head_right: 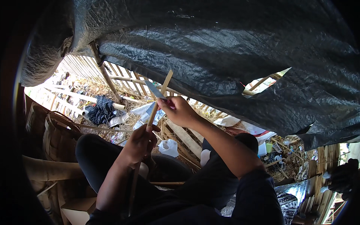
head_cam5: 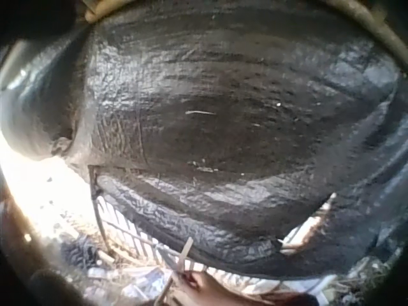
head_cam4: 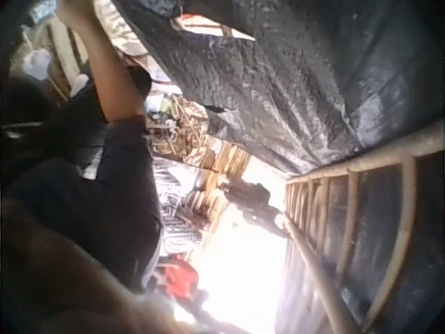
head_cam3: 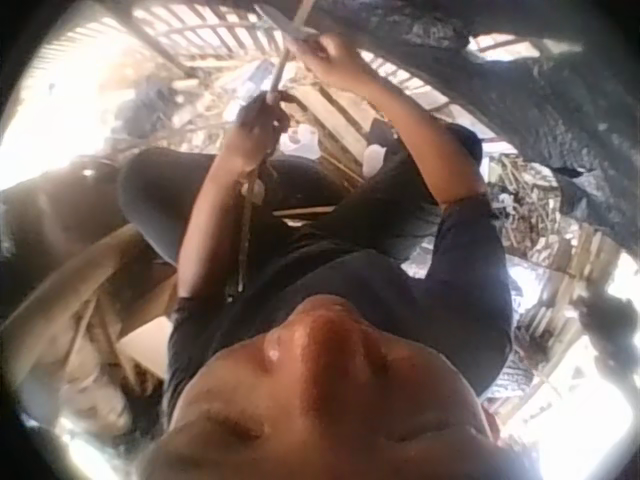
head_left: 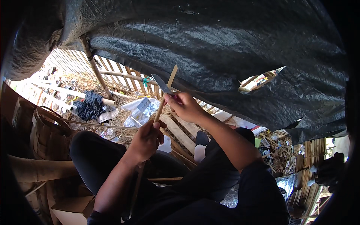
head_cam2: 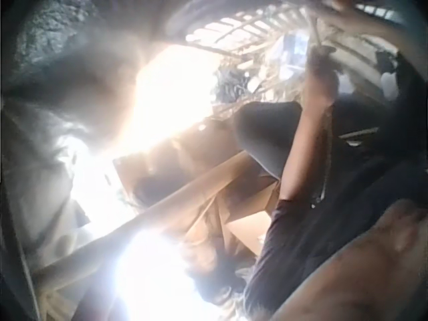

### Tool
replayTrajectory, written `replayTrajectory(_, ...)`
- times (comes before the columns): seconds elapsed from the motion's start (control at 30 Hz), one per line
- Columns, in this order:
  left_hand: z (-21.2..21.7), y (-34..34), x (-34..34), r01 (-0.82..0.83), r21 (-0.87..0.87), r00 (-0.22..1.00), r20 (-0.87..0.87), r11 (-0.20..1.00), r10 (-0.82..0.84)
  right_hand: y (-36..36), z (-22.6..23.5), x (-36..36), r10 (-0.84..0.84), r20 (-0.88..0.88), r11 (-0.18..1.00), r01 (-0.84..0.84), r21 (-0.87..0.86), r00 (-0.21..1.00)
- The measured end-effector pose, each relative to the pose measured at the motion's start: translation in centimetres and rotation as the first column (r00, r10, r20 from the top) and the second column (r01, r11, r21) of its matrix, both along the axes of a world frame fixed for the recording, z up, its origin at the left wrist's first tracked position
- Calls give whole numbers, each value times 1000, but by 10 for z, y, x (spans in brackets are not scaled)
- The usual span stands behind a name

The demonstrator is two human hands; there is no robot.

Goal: The person shaves the surface of a thin bamboo stick using a knife, repeatedly scraping the blade along the wood while rotating the stick by hand.

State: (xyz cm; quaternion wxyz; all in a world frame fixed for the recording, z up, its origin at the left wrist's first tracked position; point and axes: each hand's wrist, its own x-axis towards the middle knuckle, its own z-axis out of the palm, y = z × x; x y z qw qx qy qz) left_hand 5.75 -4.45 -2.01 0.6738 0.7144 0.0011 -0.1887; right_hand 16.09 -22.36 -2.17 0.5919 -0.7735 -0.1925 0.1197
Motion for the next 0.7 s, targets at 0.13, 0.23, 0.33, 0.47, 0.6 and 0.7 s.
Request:
replayTrajectory(0.13,2,-6,0,-4,36,1000,-7,999,5,6,-19,-2,23,78,999,-20,-37,997)
replayTrajectory(0.23,-8,-7,6,-25,61,1000,17,998,24,12,-8,-6,-48,72,998,51,-32,996)
replayTrajectory(0.33,-2,-14,8,-69,75,996,-51,995,73,13,-5,-4,-164,79,968,176,-181,983)
replayTrajectory(0.47,-2,-14,8,-65,30,997,-31,997,66,10,-4,1,-207,180,966,230,-114,961)
replayTrajectory(0.6,7,-17,3,24,29,1000,-17,999,-23,-2,3,9,-85,-410,952,196,236,908)
replayTrajectory(0.7,9,-16,1,54,-35,999,-3,998,-54,-2,11,4,-51,-437,902,230,366,898)
